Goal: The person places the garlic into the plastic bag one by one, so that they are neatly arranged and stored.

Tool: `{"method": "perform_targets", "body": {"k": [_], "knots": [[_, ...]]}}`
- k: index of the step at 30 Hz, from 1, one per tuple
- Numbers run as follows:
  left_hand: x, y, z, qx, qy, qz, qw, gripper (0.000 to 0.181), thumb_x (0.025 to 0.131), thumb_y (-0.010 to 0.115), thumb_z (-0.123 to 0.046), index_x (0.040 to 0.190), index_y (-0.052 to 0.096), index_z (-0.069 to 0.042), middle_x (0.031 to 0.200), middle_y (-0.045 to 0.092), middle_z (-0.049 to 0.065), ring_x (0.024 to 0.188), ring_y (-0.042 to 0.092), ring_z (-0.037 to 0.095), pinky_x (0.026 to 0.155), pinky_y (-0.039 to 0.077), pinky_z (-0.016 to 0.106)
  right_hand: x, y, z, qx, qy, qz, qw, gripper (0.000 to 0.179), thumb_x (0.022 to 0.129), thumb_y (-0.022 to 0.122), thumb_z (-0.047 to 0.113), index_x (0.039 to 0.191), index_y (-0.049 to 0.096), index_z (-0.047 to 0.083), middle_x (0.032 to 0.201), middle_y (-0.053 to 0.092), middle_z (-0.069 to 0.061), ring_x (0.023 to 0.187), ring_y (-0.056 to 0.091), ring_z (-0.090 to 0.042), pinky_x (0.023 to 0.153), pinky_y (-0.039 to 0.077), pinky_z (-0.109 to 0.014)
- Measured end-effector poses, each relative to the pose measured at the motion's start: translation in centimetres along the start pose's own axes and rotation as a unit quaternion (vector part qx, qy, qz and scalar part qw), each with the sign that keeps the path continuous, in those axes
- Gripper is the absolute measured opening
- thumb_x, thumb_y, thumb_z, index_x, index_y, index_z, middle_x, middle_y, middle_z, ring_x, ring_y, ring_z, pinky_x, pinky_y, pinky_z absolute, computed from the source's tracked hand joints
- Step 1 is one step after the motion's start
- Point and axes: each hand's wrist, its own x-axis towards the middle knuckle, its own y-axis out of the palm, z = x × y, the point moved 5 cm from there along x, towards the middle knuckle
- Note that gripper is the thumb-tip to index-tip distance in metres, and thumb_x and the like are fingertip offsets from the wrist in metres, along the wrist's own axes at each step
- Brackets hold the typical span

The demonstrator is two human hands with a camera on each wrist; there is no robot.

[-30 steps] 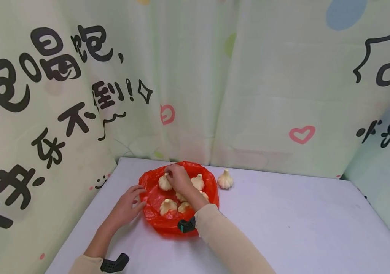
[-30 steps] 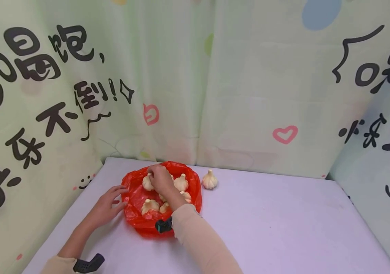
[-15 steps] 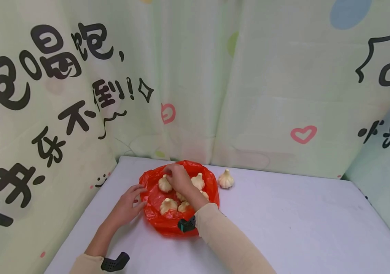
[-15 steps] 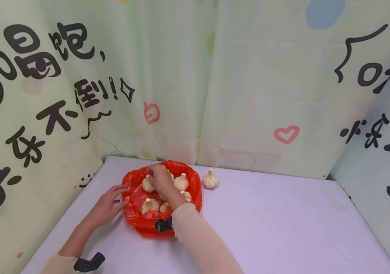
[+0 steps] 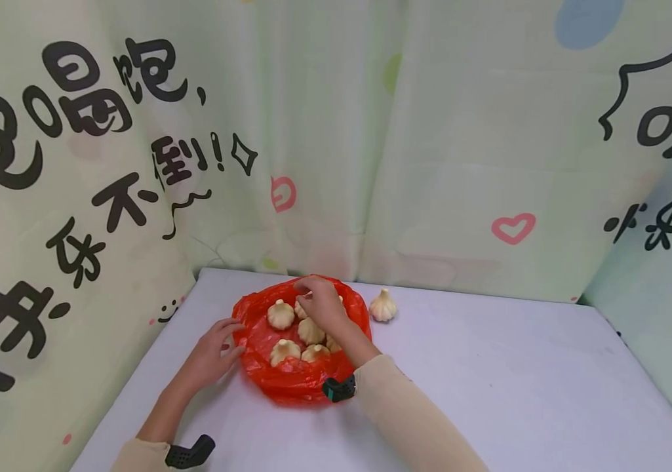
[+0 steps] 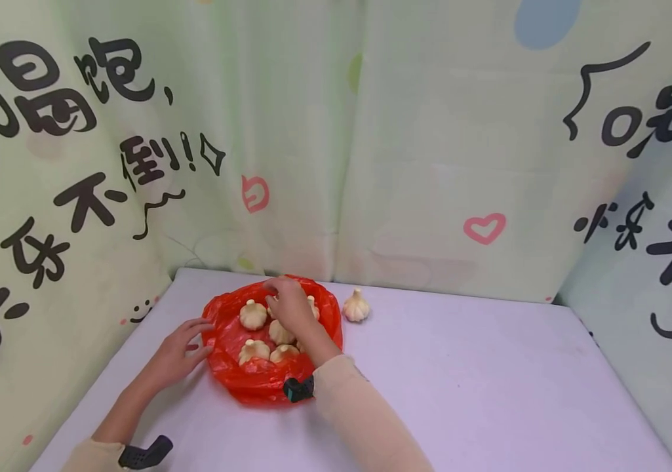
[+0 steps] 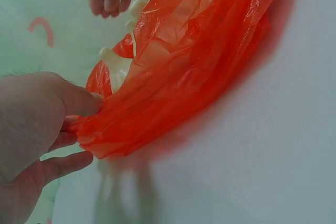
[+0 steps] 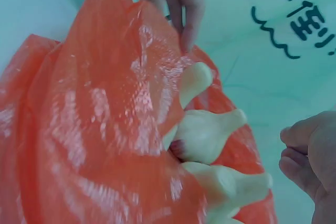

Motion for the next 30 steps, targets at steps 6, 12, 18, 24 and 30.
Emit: {"method": "perform_targets", "body": {"k": [6,12,18,24,30], "knots": [[0.0,0.3,-0.1,-0.001,-0.002,0.006,1.0000,0.047,0.089,0.068,-0.013,0.132,0.053,-0.004,0.142,0.044,0.020,0.128,0.047,0.039,0.088,0.058,0.045,-1.4,-2.4,-0.1,-0.011,-0.027,-0.038,0.9989,0.022,0.089,0.067,0.004,0.110,0.068,-0.002,0.108,0.070,-0.015,0.097,0.065,-0.028,0.086,0.059,-0.038],[0.0,0.3,0.0,0.001,0.001,0.006,1.0000,0.050,0.089,0.067,-0.013,0.135,0.050,-0.003,0.143,0.042,0.021,0.127,0.047,0.040,0.088,0.057,0.046,-2.5,-4.4,-0.9,-0.025,-0.022,-0.067,0.9972,0.021,0.088,0.067,0.004,0.109,0.068,0.001,0.106,0.070,-0.013,0.098,0.065,-0.027,0.087,0.058,-0.038],[-0.2,0.2,0.0,0.005,0.005,0.000,1.0000,0.050,0.089,0.067,-0.012,0.135,0.050,-0.003,0.142,0.043,0.021,0.128,0.047,0.040,0.085,0.059,0.044,-3.9,-6.3,-2.7,-0.024,0.033,-0.085,0.9955,0.021,0.089,0.066,0.005,0.110,0.069,0.005,0.108,0.070,-0.014,0.098,0.065,-0.026,0.086,0.059,-0.037],[0.0,0.0,-0.5,0.009,0.016,-0.003,0.9998,0.049,0.088,0.067,-0.011,0.134,0.051,-0.002,0.140,0.045,0.022,0.127,0.047,0.041,0.082,0.059,0.043,-4.9,-8.1,-4.5,-0.033,0.074,-0.107,0.9910,0.021,0.090,0.065,0.005,0.111,0.068,0.006,0.110,0.069,-0.012,0.098,0.064,-0.025,0.087,0.059,-0.037],[0.2,0.1,-0.9,0.016,0.025,-0.006,0.9995,0.049,0.088,0.068,-0.012,0.133,0.051,-0.001,0.140,0.045,0.023,0.127,0.047,0.042,0.081,0.060,0.043,-5.9,-9.7,-6.5,-0.041,0.081,-0.138,0.9863,0.019,0.088,0.067,0.002,0.107,0.069,0.002,0.107,0.069,-0.017,0.096,0.065,-0.029,0.087,0.059,-0.041]]}}
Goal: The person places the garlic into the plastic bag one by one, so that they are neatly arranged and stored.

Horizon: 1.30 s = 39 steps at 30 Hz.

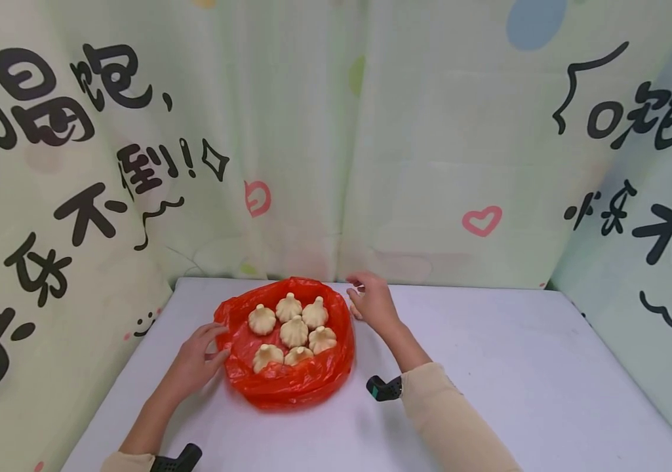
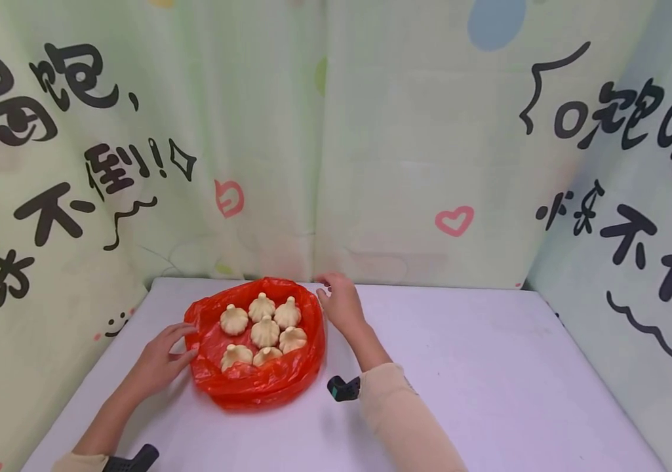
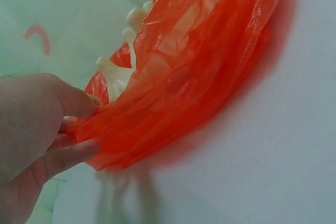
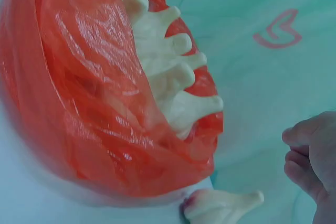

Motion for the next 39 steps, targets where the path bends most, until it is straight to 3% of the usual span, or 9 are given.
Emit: {"method": "perform_targets", "body": {"k": [11,14,20,26,39], "knots": [[0.0,0.0,0.5,-0.021,-0.009,0.007,0.9997,0.047,0.089,0.067,-0.009,0.132,0.052,-0.001,0.140,0.044,0.022,0.128,0.047,0.041,0.084,0.059,0.044,0.2,-1.3,-4.5,0.004,0.022,-0.034,0.9992,0.024,0.084,0.068,-0.003,0.108,0.068,-0.002,0.107,0.068,-0.019,0.098,0.063,-0.033,0.088,0.057,-0.047],[0.0,0.1,0.8,-0.018,-0.010,0.006,0.9998,0.047,0.089,0.067,-0.009,0.133,0.052,-0.002,0.141,0.044,0.021,0.128,0.047,0.041,0.084,0.059,0.043,0.2,-1.2,-5.2,0.002,0.038,-0.027,0.9989,0.025,0.085,0.068,-0.002,0.110,0.067,-0.001,0.111,0.067,-0.020,0.099,0.062,-0.033,0.089,0.056,-0.047],[0.0,0.1,1.0,-0.021,-0.005,0.004,0.9998,0.047,0.089,0.067,-0.010,0.133,0.052,-0.004,0.141,0.046,0.019,0.129,0.046,0.040,0.085,0.059,0.042,0.4,-0.2,-6.0,0.000,0.084,0.004,0.9965,0.029,0.088,0.067,0.003,0.117,0.065,0.002,0.117,0.064,-0.018,0.104,0.061,-0.031,0.092,0.056,-0.043],[0.1,0.2,1.0,-0.028,-0.014,0.012,0.9994,0.047,0.089,0.067,-0.011,0.133,0.052,-0.005,0.141,0.045,0.018,0.130,0.045,0.039,0.086,0.058,0.043,0.5,0.8,-6.7,0.002,0.085,0.002,0.9963,0.028,0.087,0.067,0.003,0.114,0.065,-0.002,0.110,0.065,-0.020,0.101,0.061,-0.033,0.091,0.056,-0.044],[0.3,0.4,0.9,-0.019,-0.010,0.008,0.9997,0.048,0.087,0.069,-0.010,0.132,0.053,-0.005,0.140,0.047,0.018,0.128,0.047,0.038,0.086,0.058,0.043,0.5,1.8,-7.2,-0.010,0.115,-0.009,0.9933,0.021,0.090,0.066,0.014,0.108,0.068,0.004,0.103,0.068,-0.014,0.097,0.062,-0.031,0.087,0.057,-0.041]]}}
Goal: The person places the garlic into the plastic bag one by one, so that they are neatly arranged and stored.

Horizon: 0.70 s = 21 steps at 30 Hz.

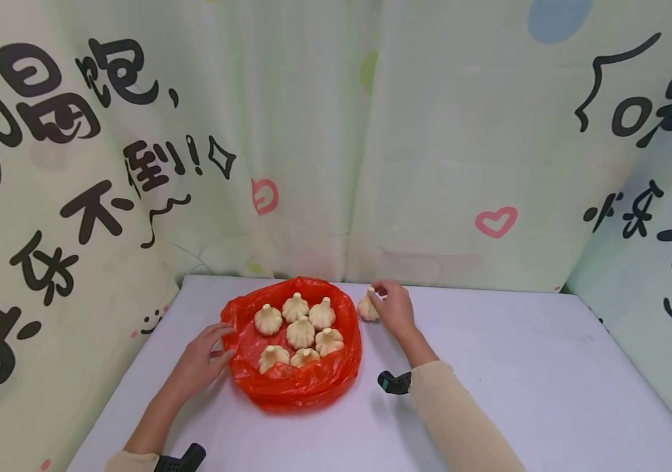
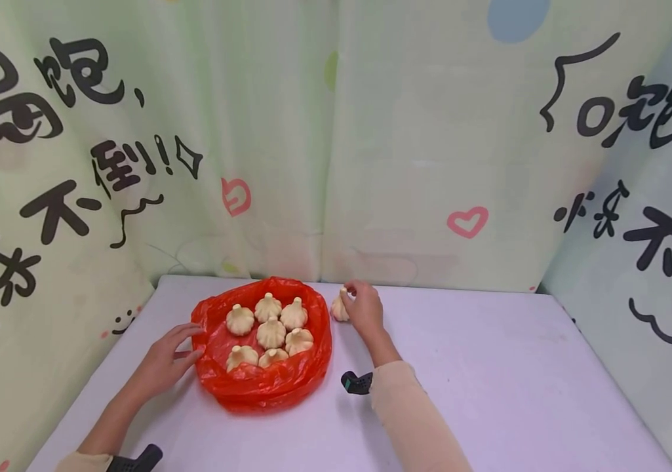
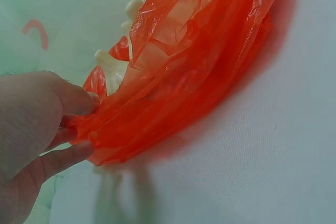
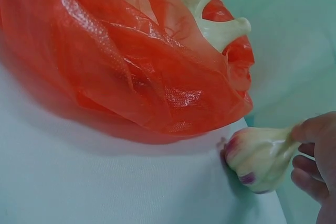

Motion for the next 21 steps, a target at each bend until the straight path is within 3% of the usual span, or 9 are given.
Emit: {"method": "perform_targets", "body": {"k": [8,21], "knots": [[0.07,-0.03,-0.14,0.001,-0.005,0.003,1.0000,0.048,0.088,0.068,-0.010,0.133,0.052,-0.004,0.141,0.046,0.019,0.129,0.047,0.039,0.086,0.058,0.044,0.15,-0.01,0.25,0.028,-0.018,-0.004,0.9994,0.014,0.087,0.068,0.008,0.099,0.067,0.000,0.094,0.069,-0.016,0.088,0.063,-0.027,0.083,0.057,-0.040],[0.01,-0.06,-0.53,-0.004,-0.003,0.006,1.0000,0.047,0.088,0.068,-0.009,0.133,0.052,-0.003,0.140,0.046,0.019,0.128,0.047,0.039,0.086,0.058,0.043,-0.49,-0.68,0.84,0.038,-0.018,-0.003,0.9991,0.015,0.089,0.067,0.009,0.102,0.067,0.002,0.098,0.069,-0.014,0.091,0.063,-0.026,0.084,0.059,-0.038]]}}
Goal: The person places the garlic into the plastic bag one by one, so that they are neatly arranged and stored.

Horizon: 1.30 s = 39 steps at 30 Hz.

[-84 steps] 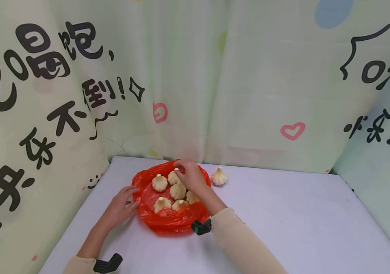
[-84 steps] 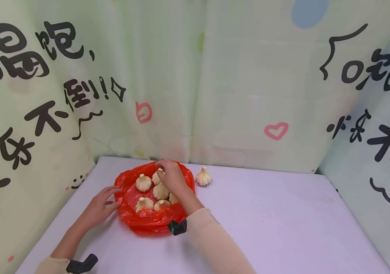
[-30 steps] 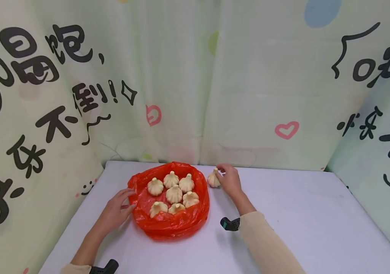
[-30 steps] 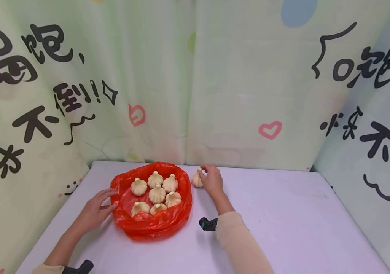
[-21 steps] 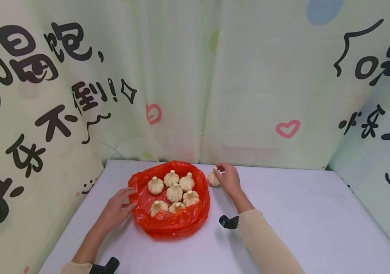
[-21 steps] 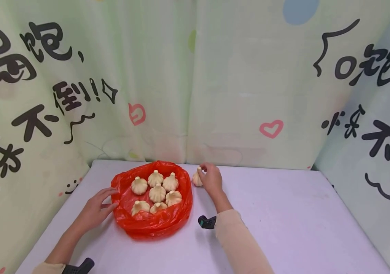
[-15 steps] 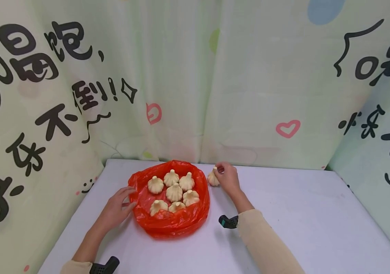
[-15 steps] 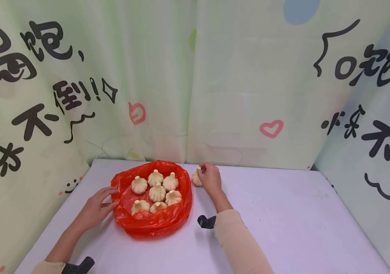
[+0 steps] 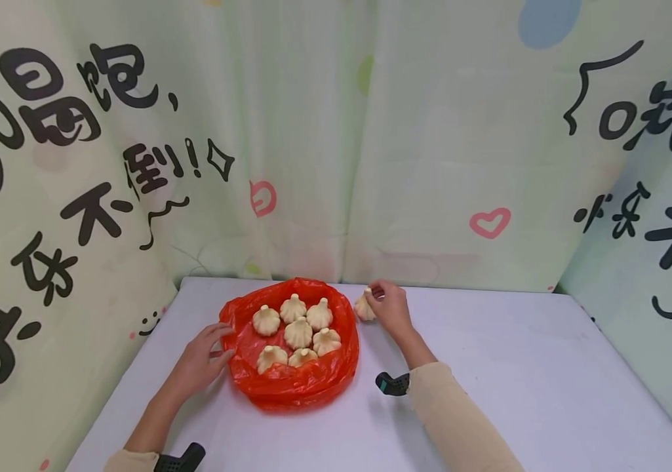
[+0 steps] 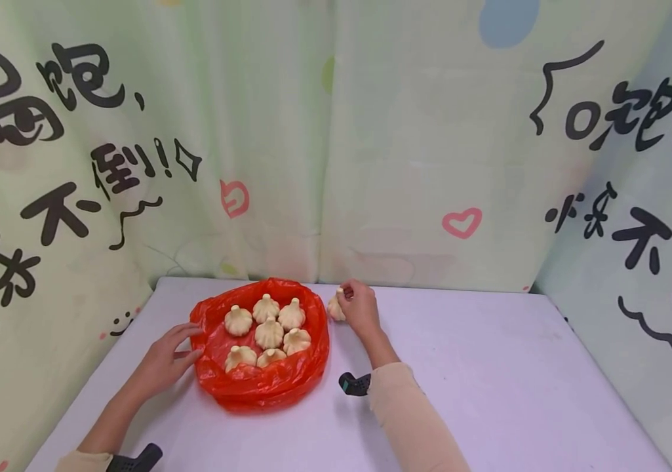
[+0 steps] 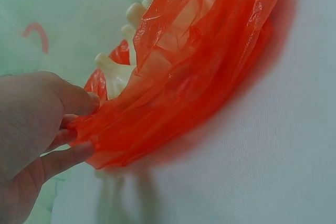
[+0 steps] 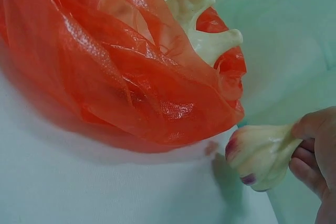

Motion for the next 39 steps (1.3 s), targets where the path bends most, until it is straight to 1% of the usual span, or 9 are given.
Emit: {"method": "perform_targets", "body": {"k": [8,11,16,20,24,27,34,39], "knots": [[-0.2,0.0,-0.4,0.001,0.003,-0.001,1.0000,0.046,0.088,0.067,-0.007,0.132,0.053,-0.003,0.140,0.046,0.020,0.127,0.048,0.040,0.085,0.058,0.044,-0.2,-0.3,0.7,0.008,-0.017,-0.010,0.9998,0.013,0.089,0.068,0.011,0.101,0.068,0.005,0.096,0.069,-0.011,0.090,0.063,-0.024,0.082,0.060,-0.037],[-0.2,0.0,-0.4,0.003,0.003,-0.002,1.0000,0.047,0.088,0.068,-0.008,0.132,0.053,-0.002,0.140,0.045,0.020,0.127,0.048,0.040,0.086,0.058,0.044,-0.2,-0.5,1.1,0.017,-0.032,-0.018,0.9992,0.012,0.088,0.068,0.010,0.099,0.069,0.005,0.094,0.069,-0.011,0.088,0.064,-0.023,0.081,0.060,-0.037],[-0.3,0.1,-0.3,0.006,0.001,0.003,1.0000,0.047,0.088,0.068,-0.009,0.132,0.053,-0.002,0.141,0.044,0.021,0.128,0.047,0.041,0.086,0.058,0.045,-0.3,-0.9,1.6,0.021,-0.038,-0.020,0.9989,0.010,0.088,0.069,0.011,0.097,0.068,0.005,0.093,0.069,-0.011,0.088,0.064,-0.023,0.081,0.060,-0.036],[-0.2,0.1,-0.3,0.006,0.002,0.001,1.0000,0.046,0.088,0.067,-0.009,0.132,0.053,-0.002,0.141,0.044,0.021,0.128,0.047,0.041,0.087,0.057,0.045,-0.4,-1.2,2.2,0.026,-0.047,-0.022,0.9983,0.011,0.089,0.068,0.011,0.098,0.068,0.006,0.094,0.069,-0.011,0.089,0.065,-0.023,0.082,0.060,-0.036],[-0.2,0.1,-0.5,0.008,0.005,0.000,1.0000,0.045,0.089,0.067,-0.009,0.131,0.054,-0.002,0.141,0.044,0.021,0.128,0.047,0.041,0.087,0.057,0.045,-0.8,-1.6,3.3,0.042,-0.065,-0.026,0.9967,0.014,0.088,0.068,0.010,0.101,0.068,0.004,0.097,0.069,-0.013,0.090,0.067,-0.025,0.082,0.060,-0.037],[-0.1,0.2,-0.6,0.010,0.006,0.001,0.9999,0.045,0.089,0.066,-0.009,0.132,0.053,-0.001,0.141,0.044,0.021,0.128,0.047,0.041,0.087,0.057,0.045,-1.0,-1.7,4.3,0.059,-0.070,-0.027,0.9954,0.015,0.088,0.068,0.009,0.102,0.068,0.003,0.097,0.070,-0.013,0.090,0.067,-0.025,0.082,0.060,-0.038],[-0.3,0.5,-0.6,0.008,-0.005,0.004,1.0000,0.047,0.089,0.066,-0.010,0.133,0.053,-0.003,0.142,0.043,0.020,0.129,0.046,0.041,0.087,0.058,0.044,-1.3,-1.4,6.5,0.096,-0.089,-0.021,0.9912,0.012,0.088,0.069,0.008,0.099,0.068,0.002,0.095,0.070,-0.014,0.088,0.067,-0.026,0.082,0.060,-0.037],[-0.3,0.3,-0.7,0.009,-0.003,-0.001,1.0000,0.046,0.089,0.067,-0.010,0.132,0.053,-0.003,0.142,0.044,0.020,0.129,0.047,0.040,0.087,0.058,0.043,-1.7,-0.8,8.5,0.107,-0.123,-0.013,0.9865,0.013,0.087,0.069,0.006,0.099,0.068,0.001,0.095,0.070,-0.014,0.088,0.068,-0.026,0.082,0.060,-0.037]]}}
